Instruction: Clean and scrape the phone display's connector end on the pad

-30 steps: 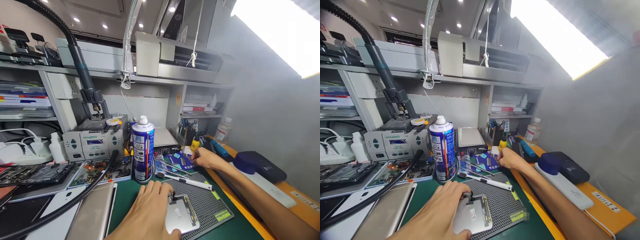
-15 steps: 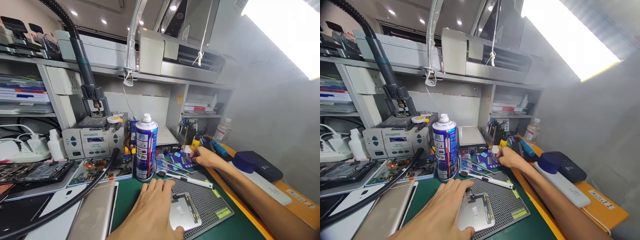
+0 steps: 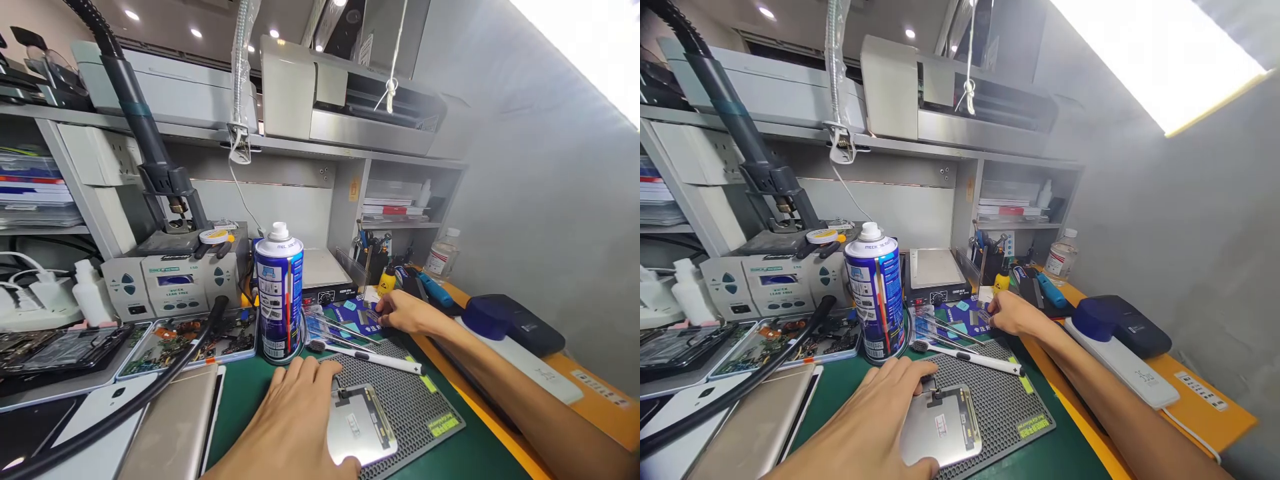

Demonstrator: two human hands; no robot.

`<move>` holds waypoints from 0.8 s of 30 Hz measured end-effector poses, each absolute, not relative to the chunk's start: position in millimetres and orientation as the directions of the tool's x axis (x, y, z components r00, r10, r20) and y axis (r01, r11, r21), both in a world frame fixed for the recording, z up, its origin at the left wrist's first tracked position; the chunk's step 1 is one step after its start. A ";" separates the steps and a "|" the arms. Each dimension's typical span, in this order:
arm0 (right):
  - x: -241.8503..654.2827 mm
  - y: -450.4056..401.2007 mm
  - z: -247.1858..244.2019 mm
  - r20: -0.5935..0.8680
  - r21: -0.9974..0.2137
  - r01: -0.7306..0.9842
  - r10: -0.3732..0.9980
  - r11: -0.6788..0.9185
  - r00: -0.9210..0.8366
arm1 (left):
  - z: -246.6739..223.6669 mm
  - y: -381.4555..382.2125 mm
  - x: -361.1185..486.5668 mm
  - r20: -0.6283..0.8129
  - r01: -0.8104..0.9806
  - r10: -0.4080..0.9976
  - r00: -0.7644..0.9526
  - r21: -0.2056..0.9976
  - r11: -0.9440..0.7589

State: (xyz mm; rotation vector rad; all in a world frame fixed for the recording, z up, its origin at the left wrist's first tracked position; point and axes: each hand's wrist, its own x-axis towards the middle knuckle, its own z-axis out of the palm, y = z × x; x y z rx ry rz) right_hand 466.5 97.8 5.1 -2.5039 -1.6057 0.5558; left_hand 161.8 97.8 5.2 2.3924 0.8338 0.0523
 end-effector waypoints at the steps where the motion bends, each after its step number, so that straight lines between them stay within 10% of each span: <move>1: 466.6 98.1 5.4 -0.245 -0.291 0.855 0.898 -0.428 0.366 | 5.3 98.1 162.2 -0.158 0.559 0.580 0.799 0.551 -0.620; 24: 462.4 97.2 1.3 -0.239 -0.284 0.880 0.917 -0.381 0.319 | 1.7 96.6 160.7 -0.158 0.566 0.586 0.795 0.541 -0.622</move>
